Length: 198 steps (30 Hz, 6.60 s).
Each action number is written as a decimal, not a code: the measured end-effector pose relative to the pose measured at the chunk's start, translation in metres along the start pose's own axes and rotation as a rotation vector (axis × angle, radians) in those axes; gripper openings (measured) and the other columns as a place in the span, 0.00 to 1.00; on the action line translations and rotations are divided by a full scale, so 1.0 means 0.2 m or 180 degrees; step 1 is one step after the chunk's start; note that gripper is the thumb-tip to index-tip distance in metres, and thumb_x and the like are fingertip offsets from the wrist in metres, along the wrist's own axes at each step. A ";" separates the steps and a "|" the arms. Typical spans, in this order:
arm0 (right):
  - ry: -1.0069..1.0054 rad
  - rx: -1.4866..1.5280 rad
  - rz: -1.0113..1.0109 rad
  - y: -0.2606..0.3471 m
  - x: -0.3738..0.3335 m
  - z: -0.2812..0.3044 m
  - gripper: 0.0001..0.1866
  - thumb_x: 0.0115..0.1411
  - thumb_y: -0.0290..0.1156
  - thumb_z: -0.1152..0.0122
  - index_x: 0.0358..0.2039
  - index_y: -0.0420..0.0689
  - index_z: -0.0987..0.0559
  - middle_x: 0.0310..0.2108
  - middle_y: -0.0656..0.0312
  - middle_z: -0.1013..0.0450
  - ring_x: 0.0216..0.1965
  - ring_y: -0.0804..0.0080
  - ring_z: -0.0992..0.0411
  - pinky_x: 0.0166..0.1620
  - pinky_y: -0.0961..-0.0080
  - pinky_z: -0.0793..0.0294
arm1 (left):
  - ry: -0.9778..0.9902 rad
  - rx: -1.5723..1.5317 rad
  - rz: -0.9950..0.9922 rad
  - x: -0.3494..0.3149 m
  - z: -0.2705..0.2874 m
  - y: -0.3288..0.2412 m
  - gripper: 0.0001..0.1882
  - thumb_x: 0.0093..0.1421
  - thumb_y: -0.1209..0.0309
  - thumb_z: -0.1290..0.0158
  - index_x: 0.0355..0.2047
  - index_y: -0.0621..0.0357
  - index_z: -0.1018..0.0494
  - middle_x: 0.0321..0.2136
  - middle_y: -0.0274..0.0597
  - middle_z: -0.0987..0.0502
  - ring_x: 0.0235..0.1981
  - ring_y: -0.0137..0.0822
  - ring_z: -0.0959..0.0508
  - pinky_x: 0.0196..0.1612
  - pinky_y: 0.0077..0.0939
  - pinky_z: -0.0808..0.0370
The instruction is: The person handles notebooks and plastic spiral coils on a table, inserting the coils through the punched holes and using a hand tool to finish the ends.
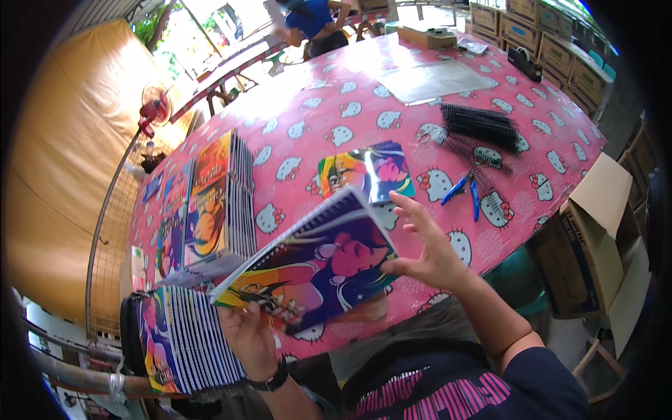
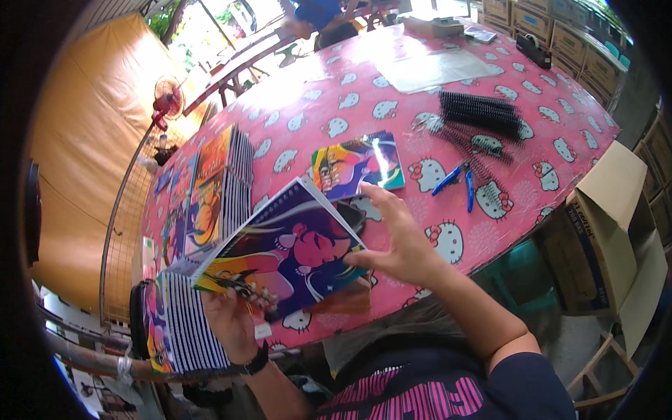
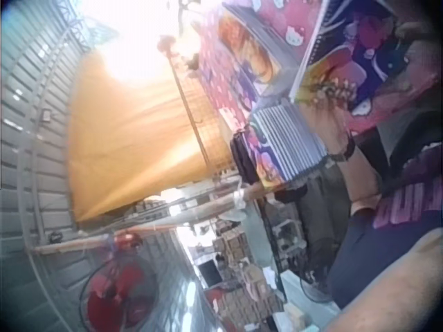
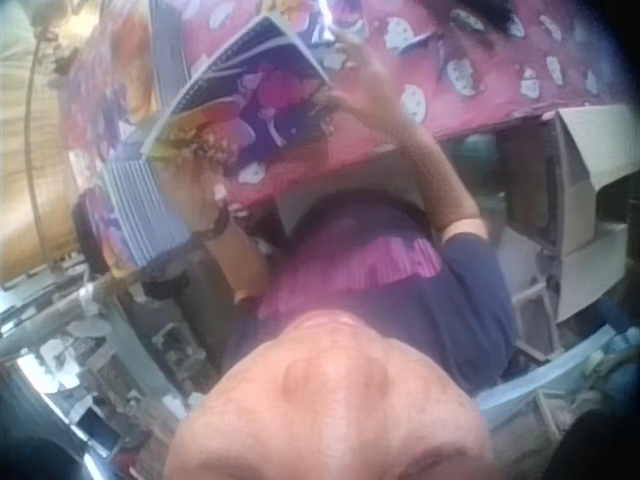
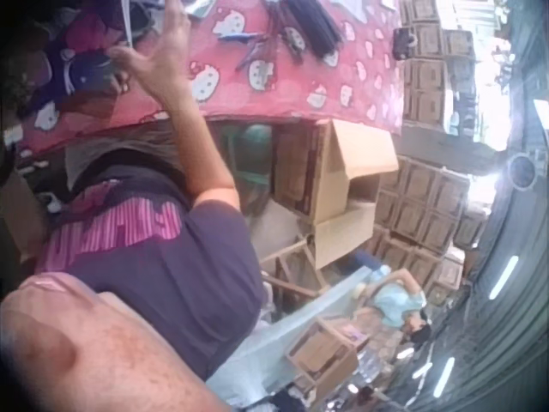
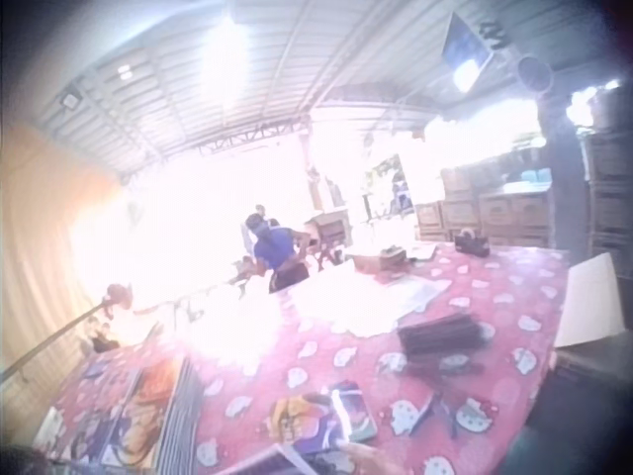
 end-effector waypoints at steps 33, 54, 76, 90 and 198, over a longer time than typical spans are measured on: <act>-0.1540 -0.1431 -0.0925 -0.52 0.08 0.52 0.09 0.52 0.32 0.36 0.29 0.41 0.21 0.27 0.56 0.25 0.31 0.63 0.26 0.37 0.68 0.27 | -0.0972 0.1048 -0.0074 0.06 0.11 0.23 0.14 0.59 0.62 0.55 0.37 0.61 0.31 0.27 0.41 0.29 0.38 0.35 0.28 0.51 0.33 0.37; -0.0805 -0.0943 -0.1347 -0.28 0.13 0.68 0.21 0.58 0.19 0.56 0.53 0.43 0.34 0.33 0.58 0.33 0.31 0.75 0.35 0.37 0.76 0.31 | 0.1074 0.3894 -0.1462 -0.18 -0.61 0.16 0.28 0.49 0.54 0.40 0.48 0.56 0.28 0.37 0.38 0.28 0.46 0.40 0.28 0.64 0.59 0.71; 0.0785 0.0025 -0.0364 0.10 0.00 0.04 0.09 0.56 0.25 0.40 0.39 0.42 0.22 0.32 0.59 0.29 0.31 0.69 0.28 0.35 0.75 0.29 | 0.1324 0.3045 -0.1545 -0.03 -0.60 0.14 0.06 0.51 0.77 0.41 0.32 0.57 0.22 0.29 0.37 0.22 0.31 0.35 0.24 0.43 0.32 0.34; 0.0753 -0.0067 0.0445 0.09 0.01 0.05 0.08 0.48 0.21 0.38 0.31 0.45 0.24 0.31 0.62 0.29 0.38 0.63 0.32 0.42 0.68 0.31 | 0.1257 0.3164 -0.1336 -0.06 -0.62 0.14 0.05 0.51 0.76 0.42 0.30 0.53 0.22 0.28 0.33 0.23 0.31 0.32 0.24 0.60 0.35 0.47; 0.2588 0.0887 -0.0196 0.00 0.34 -0.30 0.27 0.52 0.52 0.37 0.41 0.40 0.19 0.46 0.50 0.26 0.53 0.56 0.34 0.56 0.62 0.40 | -0.0791 0.0663 -0.0008 -0.03 0.04 0.31 0.34 0.56 0.81 0.45 0.62 0.68 0.45 0.39 0.34 0.31 0.37 0.22 0.31 0.40 0.17 0.29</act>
Point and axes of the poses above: each hand's wrist, its own x-axis towards the middle knuckle, its own z-axis out of the back of the hand, y = z × x, the point moved 5 cm from there along x, towards the middle knuckle
